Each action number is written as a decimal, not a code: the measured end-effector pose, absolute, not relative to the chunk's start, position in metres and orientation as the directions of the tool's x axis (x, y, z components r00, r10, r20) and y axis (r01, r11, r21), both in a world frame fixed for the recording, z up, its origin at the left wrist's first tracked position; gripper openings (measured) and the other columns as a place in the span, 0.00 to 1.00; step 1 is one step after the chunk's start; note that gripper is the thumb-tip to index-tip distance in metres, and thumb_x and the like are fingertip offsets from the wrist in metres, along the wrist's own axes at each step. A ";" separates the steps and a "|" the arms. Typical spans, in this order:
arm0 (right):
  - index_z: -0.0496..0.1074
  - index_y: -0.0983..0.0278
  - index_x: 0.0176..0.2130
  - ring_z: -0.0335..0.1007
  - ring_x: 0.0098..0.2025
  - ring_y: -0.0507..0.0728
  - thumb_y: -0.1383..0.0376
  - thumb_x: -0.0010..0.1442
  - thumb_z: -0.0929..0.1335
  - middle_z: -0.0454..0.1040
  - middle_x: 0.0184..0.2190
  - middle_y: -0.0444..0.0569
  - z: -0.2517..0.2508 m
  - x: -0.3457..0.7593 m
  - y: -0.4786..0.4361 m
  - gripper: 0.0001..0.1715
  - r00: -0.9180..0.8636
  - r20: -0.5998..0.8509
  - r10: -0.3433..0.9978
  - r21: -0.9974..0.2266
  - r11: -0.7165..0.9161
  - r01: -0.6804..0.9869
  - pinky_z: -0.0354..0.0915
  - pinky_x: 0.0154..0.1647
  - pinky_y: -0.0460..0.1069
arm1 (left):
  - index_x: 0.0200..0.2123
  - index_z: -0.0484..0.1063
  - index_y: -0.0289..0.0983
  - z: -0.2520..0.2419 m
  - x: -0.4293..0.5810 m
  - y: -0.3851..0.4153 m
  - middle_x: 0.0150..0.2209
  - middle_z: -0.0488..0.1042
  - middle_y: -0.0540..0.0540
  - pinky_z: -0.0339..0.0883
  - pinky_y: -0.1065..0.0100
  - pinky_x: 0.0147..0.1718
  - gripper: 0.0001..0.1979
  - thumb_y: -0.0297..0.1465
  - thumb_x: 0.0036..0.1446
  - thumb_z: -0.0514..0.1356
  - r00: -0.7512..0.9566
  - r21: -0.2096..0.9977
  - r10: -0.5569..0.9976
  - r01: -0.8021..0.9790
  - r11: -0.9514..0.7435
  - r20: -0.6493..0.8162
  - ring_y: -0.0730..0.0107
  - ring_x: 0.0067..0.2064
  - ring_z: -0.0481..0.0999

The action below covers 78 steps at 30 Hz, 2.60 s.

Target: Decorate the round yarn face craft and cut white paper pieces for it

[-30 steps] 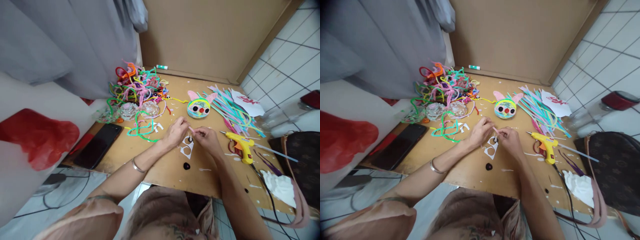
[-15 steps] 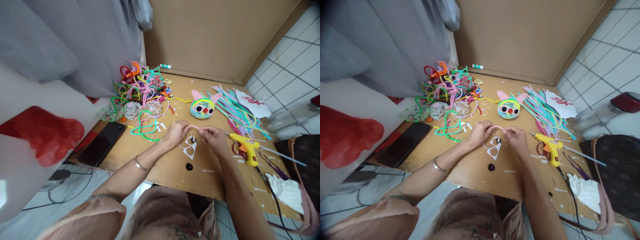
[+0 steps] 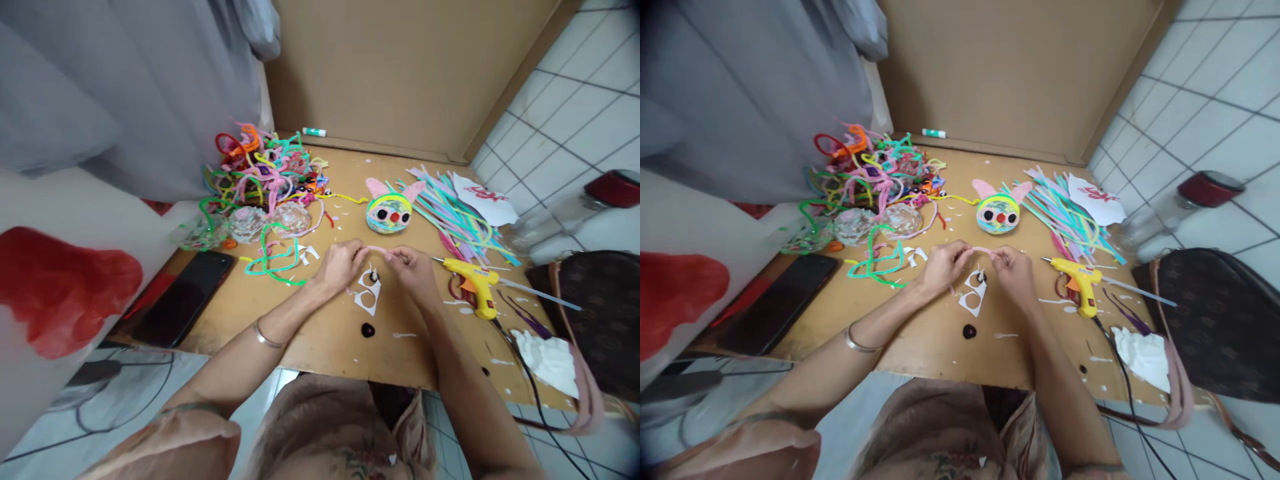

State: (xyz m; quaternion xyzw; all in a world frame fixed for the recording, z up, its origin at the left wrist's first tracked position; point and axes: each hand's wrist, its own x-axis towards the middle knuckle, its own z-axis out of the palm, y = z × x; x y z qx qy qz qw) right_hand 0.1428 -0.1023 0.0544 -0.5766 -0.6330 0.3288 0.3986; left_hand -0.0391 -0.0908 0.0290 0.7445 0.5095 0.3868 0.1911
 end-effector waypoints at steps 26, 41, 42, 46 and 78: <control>0.72 0.63 0.26 0.59 0.20 0.50 0.54 0.51 0.68 0.68 0.17 0.41 0.042 0.141 -0.096 0.15 -0.003 0.112 0.994 -0.945 0.107 0.310 0.54 0.23 0.46 | 0.34 0.71 0.38 0.031 -0.035 -0.098 0.18 0.67 0.54 0.57 0.73 0.23 0.12 0.39 0.63 0.54 0.117 0.770 0.925 0.522 -0.368 0.363 0.75 0.19 0.63; 0.76 0.62 0.28 0.68 0.24 0.53 0.58 0.50 0.69 0.76 0.22 0.45 0.043 0.144 -0.094 0.11 0.092 0.159 0.983 -0.952 0.128 0.277 0.63 0.28 0.48 | 0.36 0.71 0.37 0.037 -0.023 -0.098 0.20 0.71 0.53 0.62 0.71 0.26 0.13 0.41 0.62 0.57 0.051 0.882 0.963 0.390 -0.264 0.266 0.73 0.22 0.69; 0.76 0.62 0.28 0.67 0.23 0.53 0.57 0.50 0.69 0.75 0.21 0.45 0.043 0.144 -0.094 0.11 0.111 0.143 0.984 -0.962 0.112 0.249 0.63 0.26 0.48 | 0.37 0.71 0.37 0.040 -0.021 -0.098 0.21 0.71 0.53 0.62 0.71 0.26 0.13 0.41 0.62 0.56 0.051 0.886 0.963 0.382 -0.263 0.264 0.73 0.22 0.69; 0.75 0.63 0.30 0.66 0.20 0.52 0.56 0.47 0.68 0.72 0.19 0.44 0.045 0.142 -0.090 0.13 0.171 0.087 0.981 -0.989 0.065 0.130 0.65 0.23 0.48 | 0.39 0.71 0.37 0.052 -0.015 -0.090 0.24 0.73 0.51 0.64 0.71 0.28 0.12 0.40 0.62 0.57 0.080 0.877 0.949 0.366 -0.312 0.304 0.73 0.25 0.70; 0.79 0.62 0.29 0.76 0.31 0.56 0.67 0.50 0.68 0.81 0.27 0.46 0.104 0.145 -0.012 0.08 0.332 0.286 0.899 -0.777 0.014 0.629 0.64 0.33 0.48 | 0.25 0.75 0.34 0.096 0.009 -0.002 0.22 0.74 0.52 0.63 0.73 0.30 0.07 0.25 0.52 0.57 -0.042 0.882 0.964 0.417 -0.221 0.262 0.73 0.26 0.72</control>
